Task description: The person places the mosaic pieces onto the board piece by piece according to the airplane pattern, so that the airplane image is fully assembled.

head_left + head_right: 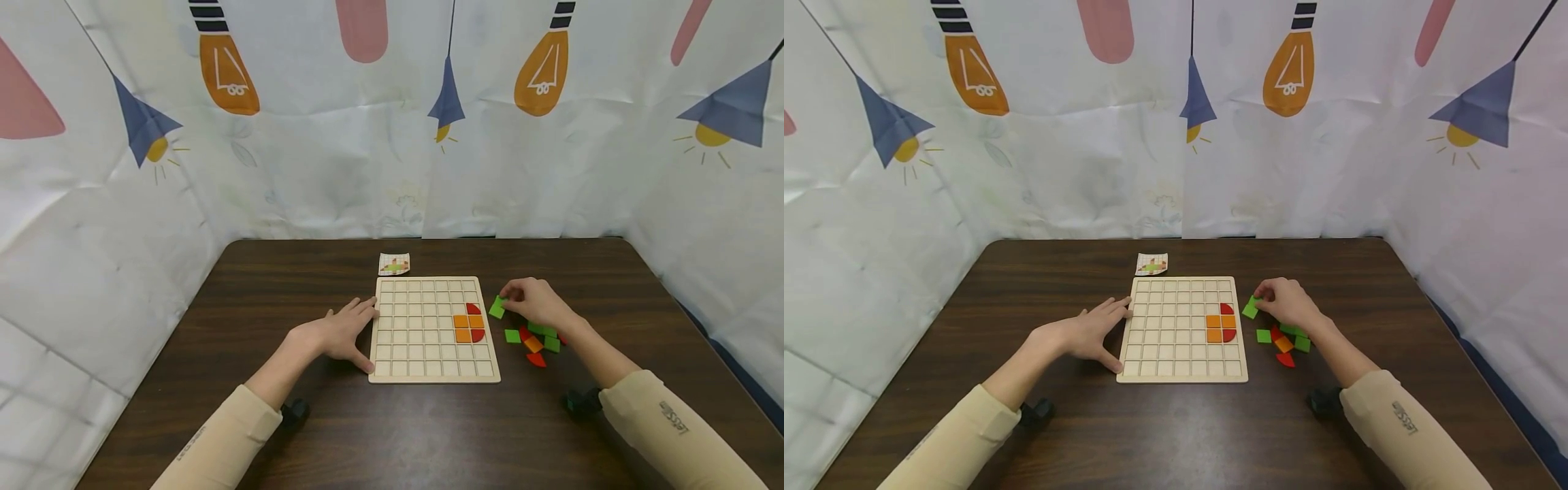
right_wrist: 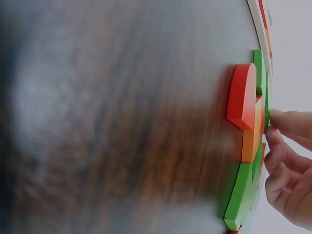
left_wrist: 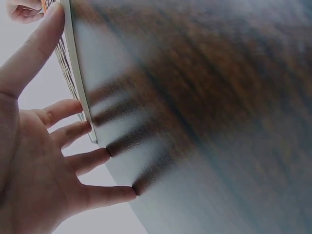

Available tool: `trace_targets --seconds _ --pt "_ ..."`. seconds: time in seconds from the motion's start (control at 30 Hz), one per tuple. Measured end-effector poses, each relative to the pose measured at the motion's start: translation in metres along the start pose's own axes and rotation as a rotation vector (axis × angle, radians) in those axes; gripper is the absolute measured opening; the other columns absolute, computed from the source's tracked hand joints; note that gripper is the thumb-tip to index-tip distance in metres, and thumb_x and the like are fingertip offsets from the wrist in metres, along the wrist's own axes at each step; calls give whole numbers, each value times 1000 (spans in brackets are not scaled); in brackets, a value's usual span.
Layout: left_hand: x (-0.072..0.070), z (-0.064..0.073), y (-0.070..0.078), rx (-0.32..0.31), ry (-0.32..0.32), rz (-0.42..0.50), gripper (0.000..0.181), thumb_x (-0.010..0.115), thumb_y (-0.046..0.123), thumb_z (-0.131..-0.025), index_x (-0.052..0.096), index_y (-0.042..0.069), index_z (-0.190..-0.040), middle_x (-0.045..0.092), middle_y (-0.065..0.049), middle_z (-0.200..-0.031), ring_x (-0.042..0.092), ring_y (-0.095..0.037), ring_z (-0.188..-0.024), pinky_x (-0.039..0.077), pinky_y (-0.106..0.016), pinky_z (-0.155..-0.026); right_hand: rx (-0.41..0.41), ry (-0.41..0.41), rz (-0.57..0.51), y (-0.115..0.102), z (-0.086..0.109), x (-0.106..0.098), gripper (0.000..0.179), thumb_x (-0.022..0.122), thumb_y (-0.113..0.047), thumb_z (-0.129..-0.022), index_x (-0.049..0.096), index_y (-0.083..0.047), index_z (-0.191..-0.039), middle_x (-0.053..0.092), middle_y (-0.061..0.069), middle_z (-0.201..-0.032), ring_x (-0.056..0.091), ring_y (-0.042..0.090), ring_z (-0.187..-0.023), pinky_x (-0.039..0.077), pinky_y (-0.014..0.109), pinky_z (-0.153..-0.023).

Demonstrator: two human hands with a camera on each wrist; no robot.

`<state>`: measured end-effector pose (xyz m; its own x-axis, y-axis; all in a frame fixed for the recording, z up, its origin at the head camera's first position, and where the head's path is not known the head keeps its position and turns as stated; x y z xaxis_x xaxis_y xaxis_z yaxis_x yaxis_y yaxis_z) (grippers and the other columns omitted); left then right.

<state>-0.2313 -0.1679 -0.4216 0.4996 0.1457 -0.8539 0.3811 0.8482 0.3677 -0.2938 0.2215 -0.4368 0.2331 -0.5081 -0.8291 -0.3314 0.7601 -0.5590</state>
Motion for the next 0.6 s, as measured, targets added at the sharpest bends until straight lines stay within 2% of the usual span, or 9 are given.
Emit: trace_targets --seconds 0.3,0.6 --pt "0 -1 0 1 0 -2 99 88 50 -79 39 10 -154 8 -13 -171 5 -41 -155 16 -77 -110 15 19 22 7 -3 -4 19 69 -6 -97 72 1 -114 65 5 -87 58 20 -73 49 35 -65" --pt "1 0 0 -5 -9 -5 99 87 51 -80 38 10 -155 7 -12 -171 4 -40 -155 16 -77 -110 22 -12 24 3 -5 -6 25 73 -5 -92 71 7 -114 66 6 -86 57 19 -71 49 35 -64"
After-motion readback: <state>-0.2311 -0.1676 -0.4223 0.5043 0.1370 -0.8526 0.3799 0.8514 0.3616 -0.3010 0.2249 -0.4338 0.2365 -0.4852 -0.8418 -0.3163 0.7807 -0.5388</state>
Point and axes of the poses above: each hand's wrist, its own z-axis away from the middle knuckle, its own x-axis out of the palm, y = z × x, the point moved 3 cm from there along -z, towards the middle knuckle
